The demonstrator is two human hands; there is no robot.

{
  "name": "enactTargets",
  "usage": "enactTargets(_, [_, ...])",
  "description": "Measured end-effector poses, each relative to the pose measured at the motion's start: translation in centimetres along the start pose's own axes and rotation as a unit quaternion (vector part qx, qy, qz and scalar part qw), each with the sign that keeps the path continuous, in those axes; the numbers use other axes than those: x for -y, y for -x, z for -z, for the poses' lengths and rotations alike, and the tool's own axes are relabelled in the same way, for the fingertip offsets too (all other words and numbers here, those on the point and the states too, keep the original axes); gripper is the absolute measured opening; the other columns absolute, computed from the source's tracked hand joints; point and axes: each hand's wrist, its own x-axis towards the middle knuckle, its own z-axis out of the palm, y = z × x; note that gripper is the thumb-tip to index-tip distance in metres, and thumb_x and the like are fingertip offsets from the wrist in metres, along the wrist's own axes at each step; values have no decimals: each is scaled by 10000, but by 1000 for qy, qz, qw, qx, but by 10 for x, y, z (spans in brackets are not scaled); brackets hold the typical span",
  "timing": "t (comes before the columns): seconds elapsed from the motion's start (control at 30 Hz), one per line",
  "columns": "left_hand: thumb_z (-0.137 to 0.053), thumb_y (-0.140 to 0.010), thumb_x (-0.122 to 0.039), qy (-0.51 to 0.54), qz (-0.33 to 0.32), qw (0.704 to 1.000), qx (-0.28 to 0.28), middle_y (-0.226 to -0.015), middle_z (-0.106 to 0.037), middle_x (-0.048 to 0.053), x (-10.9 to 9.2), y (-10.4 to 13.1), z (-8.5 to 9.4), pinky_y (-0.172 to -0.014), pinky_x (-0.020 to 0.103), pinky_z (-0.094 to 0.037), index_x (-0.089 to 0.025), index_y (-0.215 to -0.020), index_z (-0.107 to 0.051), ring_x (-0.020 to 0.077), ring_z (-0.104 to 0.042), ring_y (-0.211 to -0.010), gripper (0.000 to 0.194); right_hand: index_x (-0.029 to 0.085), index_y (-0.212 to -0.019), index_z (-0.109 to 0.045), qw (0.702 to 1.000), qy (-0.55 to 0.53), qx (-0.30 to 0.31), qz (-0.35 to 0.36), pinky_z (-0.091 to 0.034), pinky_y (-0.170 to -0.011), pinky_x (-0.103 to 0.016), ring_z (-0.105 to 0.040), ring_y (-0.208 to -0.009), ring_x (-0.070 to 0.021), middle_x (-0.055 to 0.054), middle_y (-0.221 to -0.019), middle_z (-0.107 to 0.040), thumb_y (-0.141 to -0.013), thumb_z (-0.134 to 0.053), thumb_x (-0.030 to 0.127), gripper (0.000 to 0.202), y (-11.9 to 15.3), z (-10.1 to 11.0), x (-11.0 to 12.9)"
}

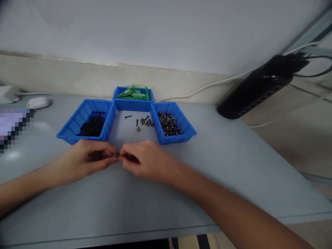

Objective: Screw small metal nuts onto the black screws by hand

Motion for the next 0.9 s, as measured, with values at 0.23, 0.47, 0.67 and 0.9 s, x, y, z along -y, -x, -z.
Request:
enactTargets(0.23, [-528,-851,-273,8,-11,1000,3,-659,-626,-50,1,1,1,-501,155,-405,-202,-804,-638,85,-554,-583,140,151,-757,-570,1000,-10,-1,-11,-316,-537,-175,-500,-553,-59,50,-637,-569,-805,-560,161,50,0,1,0])
enactTargets(0.47, [-547,-840,-273,-40,-39,998,-34,-644,-618,-44,3,0,0,-508,167,-400,-189,-813,-638,88,-550,-565,127,154,-755,-563,1000,-12,5,-18,-319,-541,-176,-502,-557,-61,51,-636,-567,-798,-559,157,44,-1,-1,-1])
enactTargets(0.67, [-574,-817,-218,-88,-105,987,-79,-643,-599,-44,4,1,-2,-524,164,-395,-173,-822,-633,79,-549,-562,74,156,-744,-546,999,-9,33,-20,-329,-560,-196,-515,-578,-78,31,-669,-587,-831,-525,186,95,0,-4,-3])
enactTargets(0.9, [-567,-814,-192,-100,-130,984,-71,-630,-581,-44,3,4,-1,-511,167,-388,-168,-782,-612,81,-536,-552,60,163,-773,-544,999,-6,50,-4,-341,-583,-214,-534,-612,-99,12,-709,-599,-861,-492,200,109,1,-7,-5])
